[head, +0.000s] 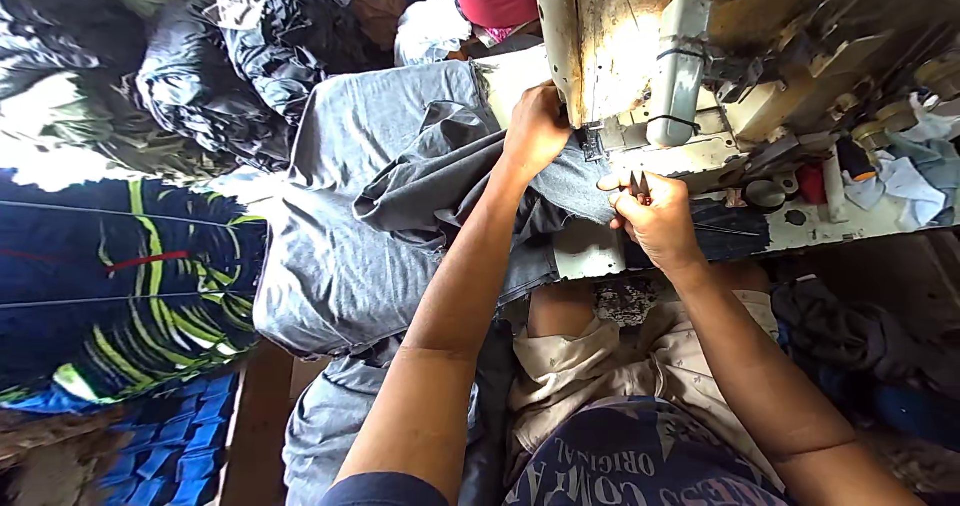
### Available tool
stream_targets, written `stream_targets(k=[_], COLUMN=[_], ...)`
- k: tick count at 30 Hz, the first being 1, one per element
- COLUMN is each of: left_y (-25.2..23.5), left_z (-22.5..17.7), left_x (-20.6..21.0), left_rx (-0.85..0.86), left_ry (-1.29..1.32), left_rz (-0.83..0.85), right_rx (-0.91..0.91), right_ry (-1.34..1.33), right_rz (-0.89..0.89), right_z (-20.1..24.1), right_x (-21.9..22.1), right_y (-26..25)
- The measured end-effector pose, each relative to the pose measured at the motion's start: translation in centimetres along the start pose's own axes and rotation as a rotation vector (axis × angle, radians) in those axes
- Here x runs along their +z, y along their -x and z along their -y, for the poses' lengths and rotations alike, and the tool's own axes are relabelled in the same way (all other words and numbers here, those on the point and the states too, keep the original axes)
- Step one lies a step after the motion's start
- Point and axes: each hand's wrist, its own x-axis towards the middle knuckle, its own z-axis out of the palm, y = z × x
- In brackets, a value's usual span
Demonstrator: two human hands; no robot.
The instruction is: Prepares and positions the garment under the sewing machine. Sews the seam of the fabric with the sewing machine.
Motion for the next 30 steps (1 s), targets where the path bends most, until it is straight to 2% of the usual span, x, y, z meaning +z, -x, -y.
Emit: stream_targets(k=[5,8,9,11,13,14,17,20,24,26,28,30], left_y=[1.5,4.5,6.1,9.4,12.3,13.4,15.3,16.1,16.3,16.2,16.1,15.8], left_z=[-1.6,-2.5,-3.2,-4.9,-6.2,-6.7,-8.3,-10.6,-12.1,-11.4,-10.0,-8.3], left_x=[-0.4,-1.0,-1.5,-2.9,-4.1,-4.8,-7.1,-8.0,-6.1,-4.2,-2.0,-0.3], left_rx=[-0.030,0.044,0.086,0.152,0.197,0.205,0.192,0.236,0.352,0.399,0.399,0.343], left_ry=[-0.114,-0.123,-0.080,-0.023,-0.156,-0.236,-0.348,-0.276,-0.032,0.045,-0.014,-0.202], left_rz=[-0.116,-0.279,-0.278,-0.090,0.115,0.160,0.180,0.193,0.182,0.102,-0.032,-0.067], right_rx=[-0.022,-0.036,-0.036,-0.033,-0.042,-0.054,-0.169,-0.377,-0.519,-0.547,-0.508,-0.427], right_ry=[0.056,0.104,0.125,0.170,0.227,0.276,0.563,0.763,0.677,0.566,0.433,0.339], right_rz=[0.051,0.118,0.138,0.164,0.193,0.214,0.280,0.291,0.346,0.411,0.418,0.345], right_z=[0.0,0.2,0.4,0.7,1.0,1.1,0.9,1.0,1.4,1.3,0.8,0.1], right_x=[-0.3,-0.8,-1.0,-1.4,-1.9,-2.2,-2.4,-2.4,-2.8,-3.4,-3.7,-3.7], right_y=[0.3,0.2,0.2,0.3,0.4,0.3,0.2,1.3,2.7,3.0,3.5,4.4])
